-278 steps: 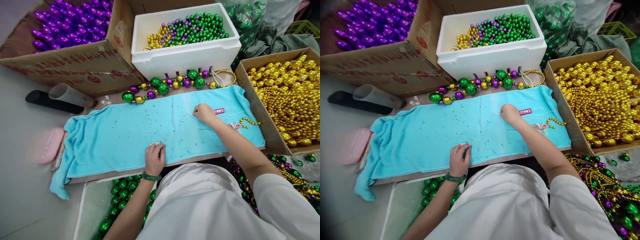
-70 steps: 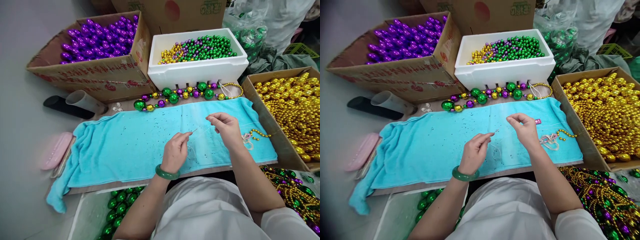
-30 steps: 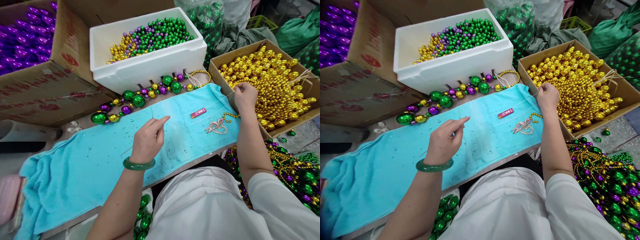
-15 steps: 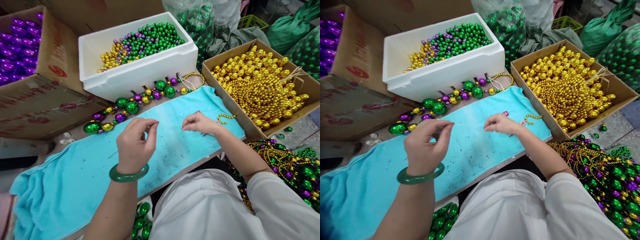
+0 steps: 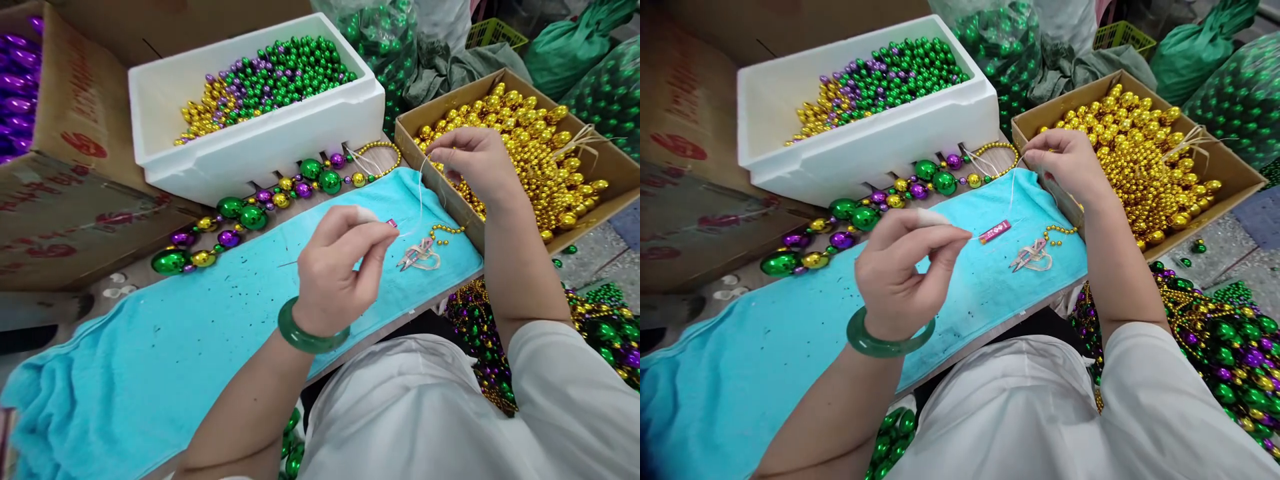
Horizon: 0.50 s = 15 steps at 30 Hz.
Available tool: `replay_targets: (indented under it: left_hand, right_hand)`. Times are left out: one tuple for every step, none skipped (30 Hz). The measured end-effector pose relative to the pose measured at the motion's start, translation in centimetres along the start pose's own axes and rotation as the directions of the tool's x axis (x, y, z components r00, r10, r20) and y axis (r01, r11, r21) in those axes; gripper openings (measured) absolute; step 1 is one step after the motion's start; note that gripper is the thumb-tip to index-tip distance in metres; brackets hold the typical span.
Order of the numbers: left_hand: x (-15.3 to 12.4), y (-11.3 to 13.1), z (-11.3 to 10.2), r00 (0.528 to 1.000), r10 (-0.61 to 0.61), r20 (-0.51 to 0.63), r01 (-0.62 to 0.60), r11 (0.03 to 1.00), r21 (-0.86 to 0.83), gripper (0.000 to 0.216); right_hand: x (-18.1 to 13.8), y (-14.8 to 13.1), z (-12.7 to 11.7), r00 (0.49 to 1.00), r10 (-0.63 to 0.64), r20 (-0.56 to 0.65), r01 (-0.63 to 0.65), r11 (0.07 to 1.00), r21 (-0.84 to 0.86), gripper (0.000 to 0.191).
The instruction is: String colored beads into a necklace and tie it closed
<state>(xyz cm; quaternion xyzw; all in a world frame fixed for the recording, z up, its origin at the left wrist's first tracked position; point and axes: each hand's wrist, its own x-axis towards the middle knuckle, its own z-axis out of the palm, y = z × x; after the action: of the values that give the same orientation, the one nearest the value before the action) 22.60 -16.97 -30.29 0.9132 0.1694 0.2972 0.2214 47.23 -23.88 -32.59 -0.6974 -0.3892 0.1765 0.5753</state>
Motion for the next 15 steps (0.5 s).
replay_targets:
  left_hand:
    - [0.2, -0.4, 0.5, 0.998, 0.007, 0.063, -0.007, 1.0, 0.008, 0.021]
    - [0.1, -1.1, 1.1, 0.992, 0.004, 0.13, -0.008, 1.0, 0.029, 0.022]
    - [-0.2, -2.1, 1.8, 0.982, -0.009, 0.191, -0.004, 0.998, 0.066, 0.023]
    - [-0.8, -3.4, 2.7, 0.97, -0.04, 0.24, 0.008, 0.991, 0.13, 0.024]
    - [-1.4, -4.7, 3.6, 0.954, -0.078, 0.288, 0.013, 0.976, 0.219, 0.025]
    - [-2.1, -6.0, 4.7, 0.939, -0.117, 0.322, 0.012, 0.951, 0.309, 0.027]
    - [-2.8, -7.2, 5.7, 0.924, -0.14, 0.355, -0.004, 0.926, 0.376, 0.028]
    - [-3.5, -8.2, 6.7, 0.916, -0.132, 0.378, -0.035, 0.913, 0.406, 0.028]
    - [-4.0, -8.9, 7.6, 0.918, -0.108, 0.381, -0.069, 0.903, 0.424, 0.028]
    - [-4.5, -9.4, 8.4, 0.92, -0.077, 0.384, -0.108, 0.892, 0.439, 0.027]
    - [-5.0, -9.7, 8.9, 0.924, -0.054, 0.38, -0.135, 0.88, 0.455, 0.027]
    - [-5.3, -9.8, 9.3, 0.927, -0.035, 0.373, -0.156, 0.87, 0.468, 0.027]
    - [-5.5, -9.8, 9.5, 0.928, -0.021, 0.371, -0.171, 0.863, 0.476, 0.027]
    - [-5.7, -9.8, 9.6, 0.93, -0.015, 0.367, -0.176, 0.859, 0.481, 0.027]
    - [-5.8, -9.8, 9.5, 0.932, -0.013, 0.362, -0.175, 0.859, 0.481, 0.027]
  right_hand:
    - [-0.1, 0.3, 0.0, 1.0, 0.003, 0.015, -0.002, 0.997, -0.072, 0.008]
    - [-0.3, 0.7, 0.1, 1.0, 0.008, 0.03, -0.004, 0.988, -0.153, 0.011]
    - [-0.6, 1.3, 0.2, 0.999, 0.014, 0.047, -0.002, 0.973, -0.232, 0.013]
    - [-1.0, 1.9, 0.4, 0.998, 0.019, 0.067, 0.002, 0.953, -0.304, 0.014]
    - [-1.4, 2.6, 0.6, 0.995, 0.034, 0.096, 0.003, 0.934, -0.357, 0.013]
    - [-1.8, 3.1, 0.8, 0.99, 0.054, 0.129, 0.0, 0.922, -0.388, 0.013]
    - [-2.3, 3.7, 1.0, 0.983, 0.083, 0.163, -0.011, 0.915, -0.404, 0.013]
    - [-2.7, 4.1, 1.2, 0.977, 0.102, 0.188, -0.016, 0.91, -0.414, 0.013]
    - [-3.1, 4.3, 1.4, 0.972, 0.107, 0.208, -0.008, 0.904, -0.427, 0.014]
    - [-3.5, 4.4, 1.5, 0.969, 0.102, 0.224, 0.007, 0.898, -0.441, 0.014]
    - [-3.9, 4.4, 1.5, 0.968, 0.088, 0.233, 0.029, 0.89, -0.456, 0.014]
    - [-4.3, 4.3, 1.4, 0.969, 0.071, 0.238, 0.052, 0.88, -0.472, 0.014]
    - [-4.6, 4.1, 1.2, 0.97, 0.054, 0.237, 0.071, 0.87, -0.488, 0.014]
    - [-4.9, 3.9, 0.7, 0.973, 0.041, 0.228, 0.082, 0.859, -0.505, 0.015]
    - [-5.0, 3.6, 0.1, 0.976, 0.033, 0.214, 0.086, 0.849, -0.522, 0.015]
